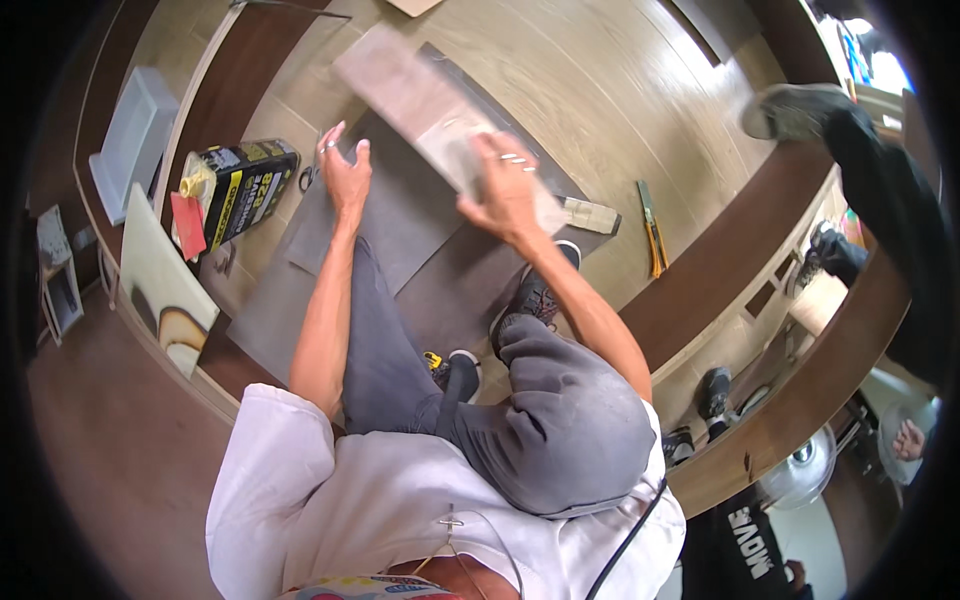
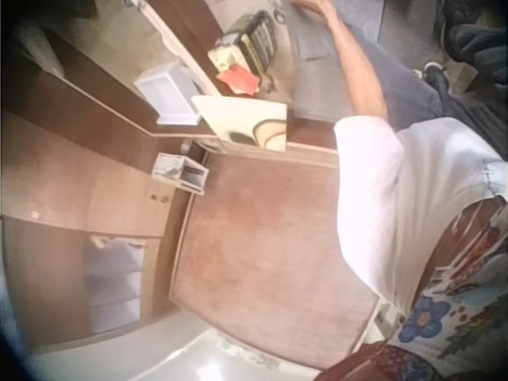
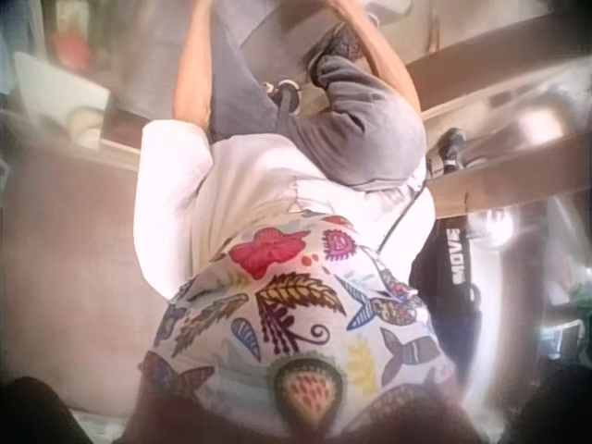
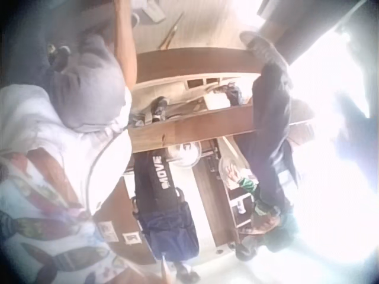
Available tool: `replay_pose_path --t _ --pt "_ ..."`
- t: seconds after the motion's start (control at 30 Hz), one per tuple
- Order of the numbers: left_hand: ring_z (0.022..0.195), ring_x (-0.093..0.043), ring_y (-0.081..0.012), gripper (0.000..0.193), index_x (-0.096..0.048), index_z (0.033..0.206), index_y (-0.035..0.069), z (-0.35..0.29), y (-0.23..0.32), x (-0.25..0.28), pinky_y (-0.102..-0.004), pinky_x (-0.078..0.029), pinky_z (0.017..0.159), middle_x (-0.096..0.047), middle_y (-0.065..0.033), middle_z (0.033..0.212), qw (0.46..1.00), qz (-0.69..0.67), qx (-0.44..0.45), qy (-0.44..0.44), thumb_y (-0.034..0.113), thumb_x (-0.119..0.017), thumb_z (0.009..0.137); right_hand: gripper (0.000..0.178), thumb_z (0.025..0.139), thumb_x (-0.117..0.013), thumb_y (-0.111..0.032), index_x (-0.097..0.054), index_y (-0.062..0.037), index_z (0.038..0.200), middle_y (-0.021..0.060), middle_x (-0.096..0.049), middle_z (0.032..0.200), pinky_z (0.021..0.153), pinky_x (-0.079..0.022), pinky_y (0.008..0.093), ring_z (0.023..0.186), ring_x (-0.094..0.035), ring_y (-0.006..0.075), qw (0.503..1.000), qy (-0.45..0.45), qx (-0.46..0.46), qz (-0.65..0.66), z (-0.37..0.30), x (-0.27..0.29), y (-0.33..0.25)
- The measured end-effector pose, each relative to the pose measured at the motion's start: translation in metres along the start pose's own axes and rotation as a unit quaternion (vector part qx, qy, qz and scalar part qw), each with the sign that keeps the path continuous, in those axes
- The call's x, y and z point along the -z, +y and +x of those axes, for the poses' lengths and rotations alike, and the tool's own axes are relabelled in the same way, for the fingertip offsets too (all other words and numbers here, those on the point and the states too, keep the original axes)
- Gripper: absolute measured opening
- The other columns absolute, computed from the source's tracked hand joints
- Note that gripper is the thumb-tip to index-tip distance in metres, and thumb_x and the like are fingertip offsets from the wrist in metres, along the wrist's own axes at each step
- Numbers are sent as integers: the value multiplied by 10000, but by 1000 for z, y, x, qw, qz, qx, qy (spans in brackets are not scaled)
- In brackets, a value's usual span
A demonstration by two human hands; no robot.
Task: The person measures and marks a grey sheet, then uses a utility knife and metal ruler to cut it. They sand the edges of a white panel and apply adhesive from a container onto a wooden furniture frame using a red sponge.
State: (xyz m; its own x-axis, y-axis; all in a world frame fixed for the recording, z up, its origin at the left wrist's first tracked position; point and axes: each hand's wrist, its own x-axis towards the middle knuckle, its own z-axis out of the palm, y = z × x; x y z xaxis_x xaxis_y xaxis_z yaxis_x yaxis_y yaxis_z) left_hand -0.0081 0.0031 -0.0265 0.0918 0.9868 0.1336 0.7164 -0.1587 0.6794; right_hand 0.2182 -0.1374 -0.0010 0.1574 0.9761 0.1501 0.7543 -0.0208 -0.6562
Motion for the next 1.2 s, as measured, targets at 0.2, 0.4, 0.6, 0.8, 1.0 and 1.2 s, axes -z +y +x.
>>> replay_pose_path --t 0.2,0.4,0.6,0.8,1.0,1.2 --pt "1205 -509 -386 525 -532 1285 -28 33 5 -22 -430 -409 1032 -545 -227 1264 993 43 -16 -111 200 -706 845 770 686 -770 -274 -466 -144 1381 189 -467 1367 1058 -320 537 1273 -441 385 989 90 -61 -101 27 86 111" --pt "1079 -620 -384 588 -553 1280 -28 44 -14 -56 -424 -483 940 -639 -258 1174 973 113 14 -200 328 -719 843 607 809 -752 -346 -499 -116 1311 203 -502 1354 1034 -360 544 1254 -487 384 966 54 -80 -240 11 140 163" --pt "1022 -660 -230 518 -658 1155 -25 65 -9 -53 -341 -498 873 -694 -176 1106 935 -112 155 -300 379 -730 838 506 822 -736 -293 -535 -46 1215 228 -622 1137 841 -507 460 1019 -618 409 923 -80 -328 -186 -181 175 233" --pt "969 -664 -193 436 -692 1121 22 75 -5 -23 -307 -497 845 -720 -130 1024 922 -113 56 -365 371 -698 860 423 870 -673 -321 -523 -25 1133 197 -651 858 735 -512 428 811 -655 322 865 -86 -478 -124 -196 145 167" --pt "950 -680 -253 424 -689 1122 30 63 -14 -30 -353 -507 845 -717 -160 1025 952 -108 85 -274 357 -685 852 227 968 -580 -226 -494 -31 1047 42 -543 654 460 -468 282 496 -534 118 823 -32 -564 54 -225 153 100" --pt "1005 -679 -298 444 -683 1134 24 65 -17 -48 -372 -510 869 -707 -190 1059 956 -88 48 -275 370 -672 856 353 1009 -484 -388 -623 -64 1009 -20 -480 617 429 -374 241 492 -445 80 810 40 -553 192 -172 145 -4"
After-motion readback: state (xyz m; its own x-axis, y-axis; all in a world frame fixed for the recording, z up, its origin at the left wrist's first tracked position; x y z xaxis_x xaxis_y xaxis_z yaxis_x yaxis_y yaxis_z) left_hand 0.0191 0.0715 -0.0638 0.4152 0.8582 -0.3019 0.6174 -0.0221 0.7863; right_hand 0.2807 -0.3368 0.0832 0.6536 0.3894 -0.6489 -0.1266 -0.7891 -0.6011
